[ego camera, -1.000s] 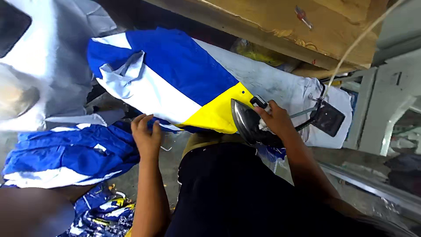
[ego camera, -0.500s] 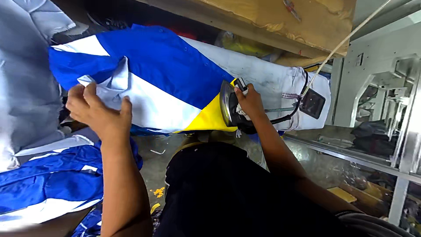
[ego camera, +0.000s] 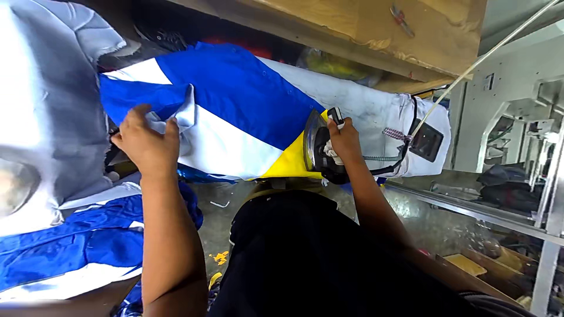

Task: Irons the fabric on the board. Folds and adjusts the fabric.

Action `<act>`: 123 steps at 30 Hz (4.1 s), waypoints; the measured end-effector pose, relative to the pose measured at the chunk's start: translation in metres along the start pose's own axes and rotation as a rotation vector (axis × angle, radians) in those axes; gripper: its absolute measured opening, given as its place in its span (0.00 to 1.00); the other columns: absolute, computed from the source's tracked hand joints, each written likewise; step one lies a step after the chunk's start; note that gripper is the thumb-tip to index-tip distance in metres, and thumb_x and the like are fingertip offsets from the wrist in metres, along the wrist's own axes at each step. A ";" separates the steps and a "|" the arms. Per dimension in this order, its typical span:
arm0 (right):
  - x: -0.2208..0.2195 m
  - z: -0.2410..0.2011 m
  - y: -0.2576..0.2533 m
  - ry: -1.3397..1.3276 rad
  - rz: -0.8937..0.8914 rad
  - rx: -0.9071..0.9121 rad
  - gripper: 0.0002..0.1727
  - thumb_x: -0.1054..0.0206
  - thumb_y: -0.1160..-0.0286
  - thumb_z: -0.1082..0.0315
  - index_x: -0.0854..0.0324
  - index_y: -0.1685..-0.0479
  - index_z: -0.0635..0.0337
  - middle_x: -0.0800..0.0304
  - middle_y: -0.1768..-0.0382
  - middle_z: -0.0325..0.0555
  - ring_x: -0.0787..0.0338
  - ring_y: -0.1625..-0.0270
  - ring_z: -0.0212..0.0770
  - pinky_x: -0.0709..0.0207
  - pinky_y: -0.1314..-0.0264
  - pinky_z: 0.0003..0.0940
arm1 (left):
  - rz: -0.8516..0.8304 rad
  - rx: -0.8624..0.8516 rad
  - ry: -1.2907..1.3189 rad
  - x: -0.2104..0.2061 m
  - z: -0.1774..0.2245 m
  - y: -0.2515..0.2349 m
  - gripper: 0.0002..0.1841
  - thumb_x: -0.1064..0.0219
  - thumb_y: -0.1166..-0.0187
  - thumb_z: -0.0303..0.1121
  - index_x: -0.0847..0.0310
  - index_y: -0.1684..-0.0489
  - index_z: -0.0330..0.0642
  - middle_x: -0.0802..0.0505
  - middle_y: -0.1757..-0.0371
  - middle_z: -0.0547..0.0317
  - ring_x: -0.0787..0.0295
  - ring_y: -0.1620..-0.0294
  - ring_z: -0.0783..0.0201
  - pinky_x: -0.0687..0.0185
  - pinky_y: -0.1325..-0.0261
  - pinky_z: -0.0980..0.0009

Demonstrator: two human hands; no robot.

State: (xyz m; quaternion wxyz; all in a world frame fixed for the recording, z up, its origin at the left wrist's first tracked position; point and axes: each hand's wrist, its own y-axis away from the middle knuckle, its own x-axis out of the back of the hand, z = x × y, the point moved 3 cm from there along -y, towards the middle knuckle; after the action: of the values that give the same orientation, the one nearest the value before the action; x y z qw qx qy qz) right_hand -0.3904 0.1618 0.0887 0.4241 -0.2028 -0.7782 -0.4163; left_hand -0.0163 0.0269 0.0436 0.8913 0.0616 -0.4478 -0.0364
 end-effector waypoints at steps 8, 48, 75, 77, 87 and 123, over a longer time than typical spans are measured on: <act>0.002 -0.008 -0.009 -0.051 0.049 -0.046 0.33 0.48 0.07 0.44 0.33 0.25 0.69 0.11 0.51 0.65 0.09 0.45 0.61 0.20 0.42 0.61 | -0.078 -0.057 0.100 -0.009 -0.011 0.006 0.20 0.37 0.15 0.33 0.24 0.40 0.19 0.17 0.39 0.17 0.20 0.34 0.25 0.31 0.30 0.32; -0.011 -0.070 -0.020 0.035 -0.032 0.132 0.36 0.49 0.08 0.42 0.32 0.23 0.68 0.11 0.45 0.67 0.10 0.38 0.64 0.21 0.38 0.64 | 0.453 0.401 0.991 -0.002 -0.091 0.041 0.01 0.45 0.13 0.29 0.33 0.56 0.47 0.19 0.76 0.75 0.20 0.80 0.78 0.16 0.70 0.78; -0.031 -0.077 0.009 0.270 -0.203 0.450 0.34 0.44 0.10 0.42 0.29 0.25 0.65 0.10 0.49 0.67 0.08 0.44 0.67 0.19 0.43 0.66 | 0.320 0.414 0.474 -0.004 -0.086 0.034 0.54 0.24 0.26 0.45 0.61 0.08 0.26 0.34 0.14 0.27 0.35 0.13 0.44 0.39 0.12 0.54; -0.038 -0.107 0.004 0.243 -0.213 0.486 0.35 0.43 0.12 0.41 0.29 0.22 0.63 0.10 0.45 0.66 0.09 0.40 0.66 0.20 0.40 0.67 | 0.311 0.499 0.612 -0.006 -0.088 0.028 0.52 0.25 0.24 0.46 0.58 0.08 0.30 0.29 0.16 0.33 0.28 0.17 0.51 0.32 0.16 0.59; -0.046 -0.110 0.027 0.390 -0.380 0.730 0.33 0.43 0.11 0.44 0.30 0.23 0.64 0.10 0.48 0.66 0.09 0.43 0.67 0.19 0.43 0.67 | 0.352 0.413 0.652 0.010 -0.083 0.021 0.20 0.34 0.17 0.34 0.26 0.35 0.29 0.13 0.48 0.49 0.14 0.54 0.69 0.15 0.44 0.67; -0.110 -0.338 0.009 0.183 -0.241 0.773 0.33 0.44 0.11 0.45 0.28 0.19 0.62 0.13 0.32 0.60 0.13 0.29 0.57 0.22 0.30 0.61 | 0.527 0.334 1.268 0.006 -0.076 0.007 0.17 0.47 0.15 0.28 0.34 0.30 0.34 0.14 0.45 0.52 0.12 0.48 0.64 0.13 0.42 0.62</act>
State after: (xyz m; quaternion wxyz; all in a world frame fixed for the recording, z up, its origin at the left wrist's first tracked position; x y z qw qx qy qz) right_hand -0.1565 -0.1057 0.1009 0.4846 0.1018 -0.8545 -0.1567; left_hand 0.0484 0.0388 0.0038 0.9381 0.0966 0.1580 0.2928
